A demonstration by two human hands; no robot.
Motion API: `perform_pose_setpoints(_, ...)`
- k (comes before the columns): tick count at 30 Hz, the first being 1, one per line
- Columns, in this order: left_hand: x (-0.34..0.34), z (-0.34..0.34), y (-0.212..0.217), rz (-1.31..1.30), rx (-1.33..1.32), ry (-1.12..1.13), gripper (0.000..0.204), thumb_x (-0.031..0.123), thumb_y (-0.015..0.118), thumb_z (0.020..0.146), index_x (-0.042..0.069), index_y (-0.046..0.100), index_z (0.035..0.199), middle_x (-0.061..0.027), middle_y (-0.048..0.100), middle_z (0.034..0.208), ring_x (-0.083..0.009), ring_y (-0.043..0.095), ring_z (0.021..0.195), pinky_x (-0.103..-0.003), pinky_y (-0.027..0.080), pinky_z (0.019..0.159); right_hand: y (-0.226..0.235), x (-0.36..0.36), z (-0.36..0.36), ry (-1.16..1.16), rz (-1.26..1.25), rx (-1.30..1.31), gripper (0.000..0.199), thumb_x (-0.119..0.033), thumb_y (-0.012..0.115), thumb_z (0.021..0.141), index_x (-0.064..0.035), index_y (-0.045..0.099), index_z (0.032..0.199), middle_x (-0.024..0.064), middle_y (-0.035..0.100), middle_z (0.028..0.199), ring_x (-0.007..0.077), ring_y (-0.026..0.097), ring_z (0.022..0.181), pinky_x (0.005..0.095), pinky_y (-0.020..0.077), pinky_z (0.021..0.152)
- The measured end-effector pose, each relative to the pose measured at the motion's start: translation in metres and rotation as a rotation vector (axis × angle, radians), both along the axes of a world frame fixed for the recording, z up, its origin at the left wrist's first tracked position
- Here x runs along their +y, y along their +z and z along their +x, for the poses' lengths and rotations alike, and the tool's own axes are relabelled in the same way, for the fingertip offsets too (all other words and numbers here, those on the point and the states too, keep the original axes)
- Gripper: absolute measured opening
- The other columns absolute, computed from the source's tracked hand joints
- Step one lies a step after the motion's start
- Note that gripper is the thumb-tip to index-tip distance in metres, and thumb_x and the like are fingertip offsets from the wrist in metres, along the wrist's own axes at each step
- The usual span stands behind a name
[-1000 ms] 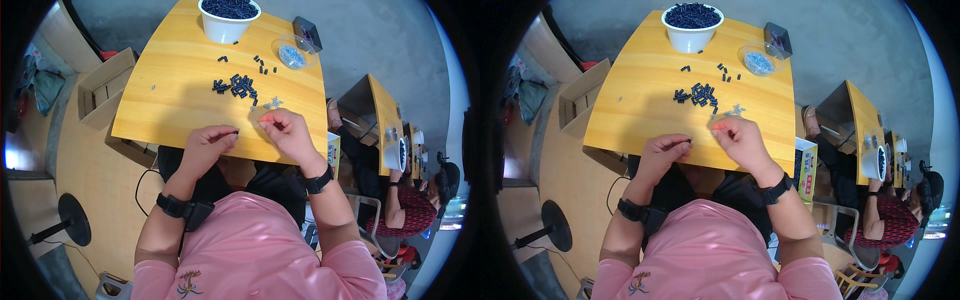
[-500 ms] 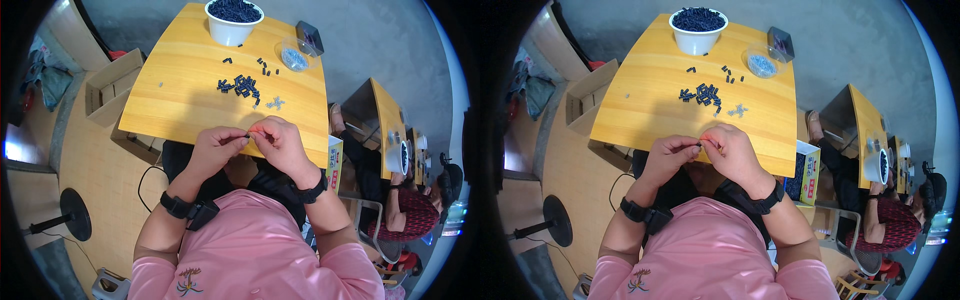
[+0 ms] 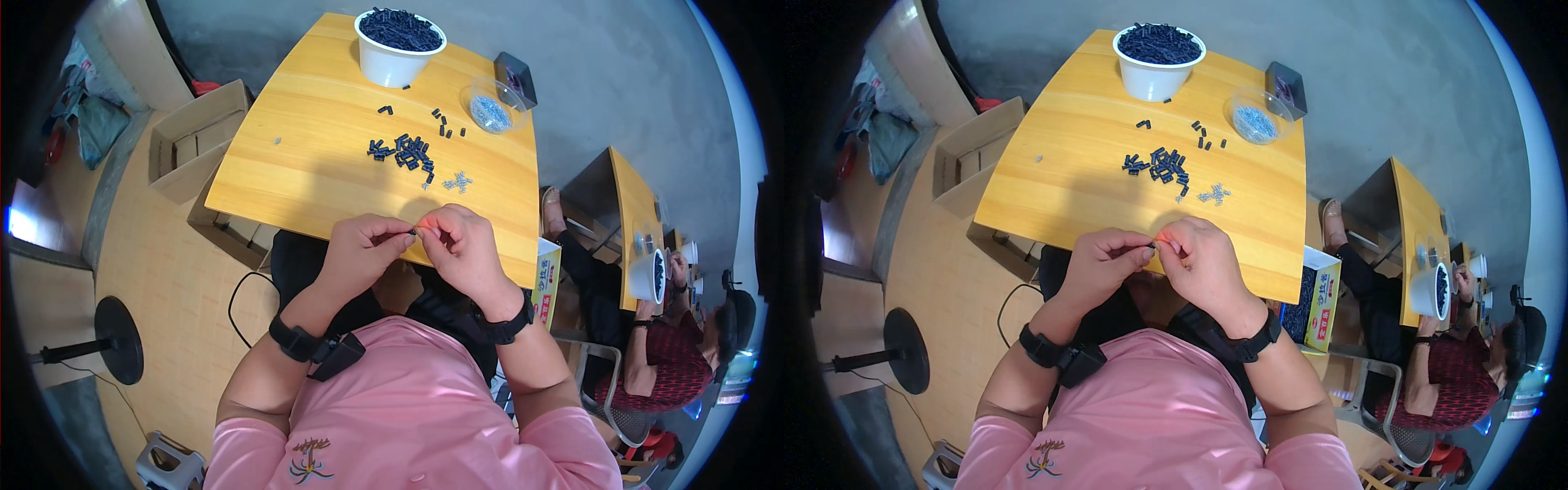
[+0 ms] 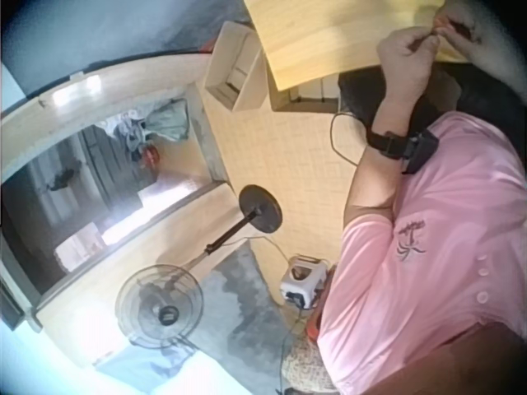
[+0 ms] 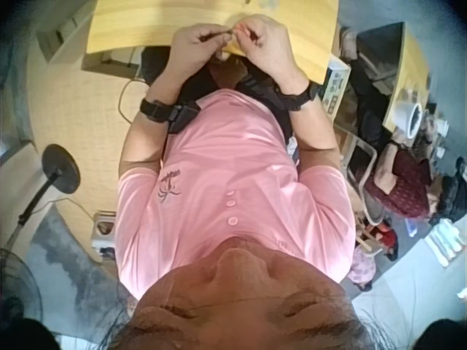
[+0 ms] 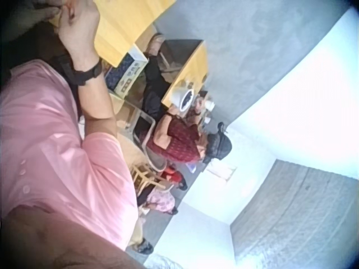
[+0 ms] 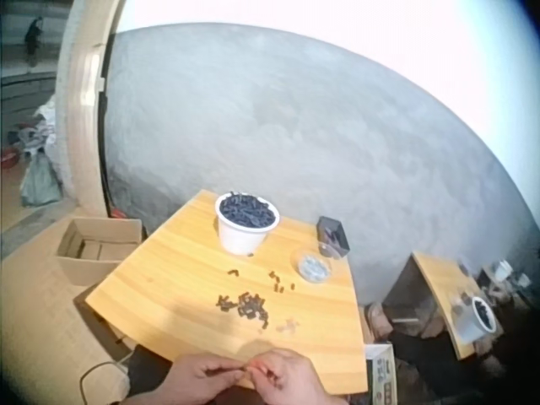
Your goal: The person is assembling small plastic and rubber components at a workstation.
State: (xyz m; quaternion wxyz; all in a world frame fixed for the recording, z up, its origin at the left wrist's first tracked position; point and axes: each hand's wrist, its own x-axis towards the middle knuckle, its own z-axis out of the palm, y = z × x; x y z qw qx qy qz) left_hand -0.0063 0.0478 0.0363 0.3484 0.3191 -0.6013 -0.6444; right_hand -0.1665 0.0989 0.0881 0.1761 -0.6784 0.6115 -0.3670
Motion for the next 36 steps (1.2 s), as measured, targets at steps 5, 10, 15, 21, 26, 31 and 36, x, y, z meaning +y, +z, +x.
perform_pose_setpoints(5, 0.0, -0.001, -0.005, -0.027, 0.009, 0.033, 0.018, 0.007, 0.065, 0.084, -0.005, 0.065, 0.096, -0.0072, 0.064, 0.083, -0.0094, 0.062, 0.071, -0.022, 0.054, 0.062, 0.001, -0.002, 0.004, -0.031, 0.035, 0.0, 0.004, 0.0, 0.061, 0.074, -0.0002, 0.058, 0.075, 0.0146, 0.056, 0.069, 0.0307, 0.056, 0.063, 0.0338, 0.0446, 0.054)
perform_pose_setpoints(10, 0.0, -0.004, -0.007, -0.023, 0.041, 0.101, 0.018, 0.01, 0.069, 0.079, -0.002, 0.068, 0.093, -0.0082, 0.065, 0.076, -0.0084, 0.058, 0.063, -0.022, 0.046, 0.057, -0.004, -0.004, 0.001, -0.033, 0.09, -0.099, 0.006, 0.0, 0.062, 0.074, -0.0005, 0.061, 0.08, 0.0147, 0.057, 0.069, 0.0304, 0.057, 0.064, 0.0336, 0.0452, 0.055)
perform_pose_setpoints(15, -0.004, 0.002, 0.003, 0.063, -0.043, 0.033, 0.017, 0.008, 0.064, 0.085, -0.004, 0.066, 0.097, -0.007, 0.065, 0.086, -0.0103, 0.063, 0.071, -0.023, 0.055, 0.064, -0.006, -0.008, 0.005, 0.007, 0.005, 0.023, 0.012, 0.0, 0.062, 0.073, -0.0004, 0.064, 0.084, 0.015, 0.058, 0.072, 0.0323, 0.057, 0.069, 0.0365, 0.0473, 0.061)
perform_pose_setpoints(21, -0.015, 0.003, 0.006, 0.476, 0.058, 0.005, 0.019, 0.011, 0.065, 0.085, -0.002, 0.065, 0.098, -0.0074, 0.066, 0.087, -0.0126, 0.064, 0.075, -0.023, 0.054, 0.069, -0.006, -0.007, 0.011, 0.077, -0.152, 0.161, 0.024, -0.001, 0.065, 0.069, 0.0007, 0.061, 0.093, 0.0154, 0.059, 0.083, 0.0336, 0.057, 0.08, 0.0381, 0.048, 0.068)
perform_pose_setpoints(26, -0.016, 0.001, -0.001, 0.644, 0.121, -0.014, 0.02, 0.011, 0.064, 0.085, -0.003, 0.064, 0.099, -0.0087, 0.066, 0.088, -0.0145, 0.064, 0.079, -0.025, 0.054, 0.07, -0.017, -0.011, 0.013, 0.089, -0.19, 0.251, 0.027, -0.004, 0.068, 0.067, -0.0002, 0.06, 0.093, 0.0141, 0.057, 0.083, 0.0325, 0.056, 0.08, 0.0379, 0.0473, 0.069)
perform_pose_setpoints(31, -0.011, 0.001, -0.006, 0.727, 0.178, 0.034, 0.019, 0.013, 0.061, 0.087, -0.003, 0.064, 0.097, -0.0087, 0.065, 0.087, -0.015, 0.064, 0.08, -0.026, 0.055, 0.072, -0.016, -0.017, 0.015, 0.12, -0.175, 0.291, 0.025, -0.005, 0.066, 0.065, -0.0011, 0.06, 0.088, 0.0131, 0.056, 0.079, 0.0318, 0.055, 0.077, 0.0381, 0.0469, 0.066)
perform_pose_setpoints(36, -0.011, 0.002, -0.005, 0.769, 0.178, 0.039, 0.019, 0.014, 0.061, 0.088, -0.003, 0.064, 0.096, -0.0089, 0.065, 0.087, -0.0153, 0.064, 0.079, -0.027, 0.055, 0.072, -0.021, -0.022, 0.014, 0.125, -0.151, 0.284, 0.023, -0.004, 0.066, 0.064, -0.0016, 0.059, 0.085, 0.0125, 0.055, 0.077, 0.0313, 0.055, 0.076, 0.0377, 0.0468, 0.065)
